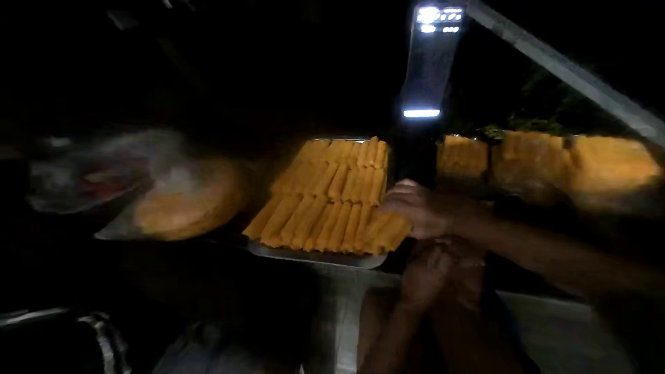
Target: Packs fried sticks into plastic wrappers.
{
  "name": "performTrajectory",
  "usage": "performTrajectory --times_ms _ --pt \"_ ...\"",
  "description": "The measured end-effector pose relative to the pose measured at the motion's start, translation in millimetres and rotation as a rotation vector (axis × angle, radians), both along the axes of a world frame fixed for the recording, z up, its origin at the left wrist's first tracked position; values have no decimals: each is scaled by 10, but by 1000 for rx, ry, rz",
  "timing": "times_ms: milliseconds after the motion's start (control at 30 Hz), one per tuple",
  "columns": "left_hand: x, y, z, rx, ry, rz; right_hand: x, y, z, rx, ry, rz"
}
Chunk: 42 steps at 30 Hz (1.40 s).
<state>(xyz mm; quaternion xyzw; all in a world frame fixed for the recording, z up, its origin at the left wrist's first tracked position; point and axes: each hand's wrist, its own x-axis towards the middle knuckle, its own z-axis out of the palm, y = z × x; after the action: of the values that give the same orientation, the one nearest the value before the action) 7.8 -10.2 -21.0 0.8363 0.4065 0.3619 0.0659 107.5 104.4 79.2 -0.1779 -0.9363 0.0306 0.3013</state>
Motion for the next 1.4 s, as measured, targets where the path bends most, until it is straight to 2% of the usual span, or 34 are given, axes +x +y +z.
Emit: performTrajectory --times_ms 67,133,200,300,400,533,633,800,1000,1100,1200,1267,1400 --pt "-23 30 -4 -10 -32 -68 109 -231 137 -218 63 -212" --pt "-40 39 -21 -84 -80 -107 279 -459 170 -374 243 -417" --pt "-38 71 -51 -131 -95 -126 506 -707 204 -659 445 -580" --pt "0 87 29 -150 -35 -92 903 -1049 177 -1090 750 -740" --pt "37 75 186 -160 29 -52 1244 -1400 44 -1251 955 -798" --pt "124 49 370 -110 93 -39 1405 -1879 -61 -1332 1108 -798" --pt "227 -10 472 -96 125 -57 1322 -2126 -92 -1344 1112 -746" --pt "378 -130 557 -77 109 -59 1132 -2222 -166 -1330 964 -667" --pt "473 -270 665 -212 53 -41 1028 -2106 -257 -1103 583 -976" --pt "531 -290 707 -235 31 -54 1034 -2118 -305 -986 488 -994" --pt "561 -284 728 -269 70 -94 1078 -2115 -292 -988 438 -989" --pt "588 -289 742 -234 108 -126 1128 -2095 -267 -994 406 -987" --pt "674 -353 731 -25 220 -187 1208 -2059 -216 -1054 317 -1008"
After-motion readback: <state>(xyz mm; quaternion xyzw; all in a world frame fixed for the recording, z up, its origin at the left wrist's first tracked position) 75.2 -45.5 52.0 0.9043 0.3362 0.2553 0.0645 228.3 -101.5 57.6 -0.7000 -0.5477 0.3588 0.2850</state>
